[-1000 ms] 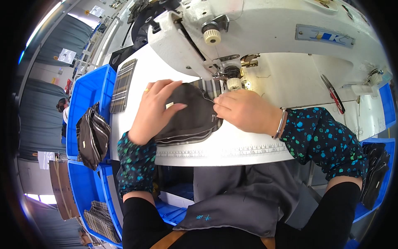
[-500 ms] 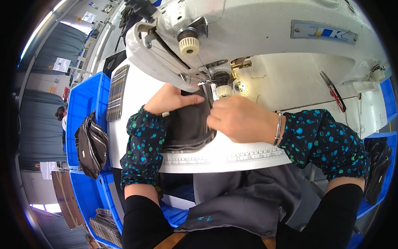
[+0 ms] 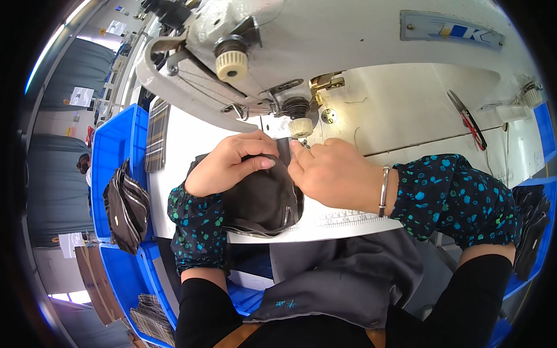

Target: The person sews zippers onto plaid fabric pouches using an industrial sewing machine. They repeatedly pick up pouches from a blue bin, align the zipper under the needle, and stitch the edges. Finished pouches are placed into a separate blue bin.

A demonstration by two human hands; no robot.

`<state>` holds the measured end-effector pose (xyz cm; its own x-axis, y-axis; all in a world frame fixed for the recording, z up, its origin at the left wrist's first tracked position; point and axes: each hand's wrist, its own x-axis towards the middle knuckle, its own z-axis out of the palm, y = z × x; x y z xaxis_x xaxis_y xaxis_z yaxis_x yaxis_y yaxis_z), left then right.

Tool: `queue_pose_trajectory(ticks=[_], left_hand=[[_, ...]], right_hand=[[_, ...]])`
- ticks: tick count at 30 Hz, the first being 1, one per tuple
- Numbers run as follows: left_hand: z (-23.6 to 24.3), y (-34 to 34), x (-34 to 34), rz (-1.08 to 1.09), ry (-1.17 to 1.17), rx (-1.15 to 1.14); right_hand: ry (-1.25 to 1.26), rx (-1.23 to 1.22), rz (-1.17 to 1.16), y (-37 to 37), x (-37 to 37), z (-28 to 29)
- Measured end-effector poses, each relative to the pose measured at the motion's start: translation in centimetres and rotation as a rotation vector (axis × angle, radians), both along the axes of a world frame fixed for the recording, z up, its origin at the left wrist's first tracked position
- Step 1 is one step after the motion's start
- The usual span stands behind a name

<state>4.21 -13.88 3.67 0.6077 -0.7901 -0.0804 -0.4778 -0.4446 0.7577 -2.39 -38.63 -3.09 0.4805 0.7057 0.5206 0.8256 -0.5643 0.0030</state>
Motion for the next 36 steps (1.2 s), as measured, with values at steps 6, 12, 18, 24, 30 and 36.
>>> queue_pose_trajectory(ticks=[6, 12, 18, 24, 30, 36], left_hand=[[-0.1, -2.3, 0.8, 0.073, -0.274, 0.168], [-1.2, -2.4, 1.1, 0.149, -0.309, 0.125], [-1.7, -1.5, 1.1, 0.211, -0.250, 0.060], [-2.7, -1.9, 1.3, 0.286, -0.285, 0.121], [-2.4, -2.4, 1.2, 0.310, -0.360, 0.139], [-2.5, -2.7, 1.0, 0.382, -0.308, 0.185]], right_hand=[[-0.001, -0.018, -0.003, 0.2, -0.1, 0.1], [-0.176, 0.098, 0.000, 0.5, -0.2, 0.9], [-0.170, 0.025, 0.011, 0.4, -0.7, 0.1], [-0.101, 0.099, 0.028, 0.5, -0.6, 0.0], [-0.063, 0.061, 0.031, 0.6, -0.9, -0.1], [-0.025, 0.017, 0.015, 0.7, -1.1, 0.2]])
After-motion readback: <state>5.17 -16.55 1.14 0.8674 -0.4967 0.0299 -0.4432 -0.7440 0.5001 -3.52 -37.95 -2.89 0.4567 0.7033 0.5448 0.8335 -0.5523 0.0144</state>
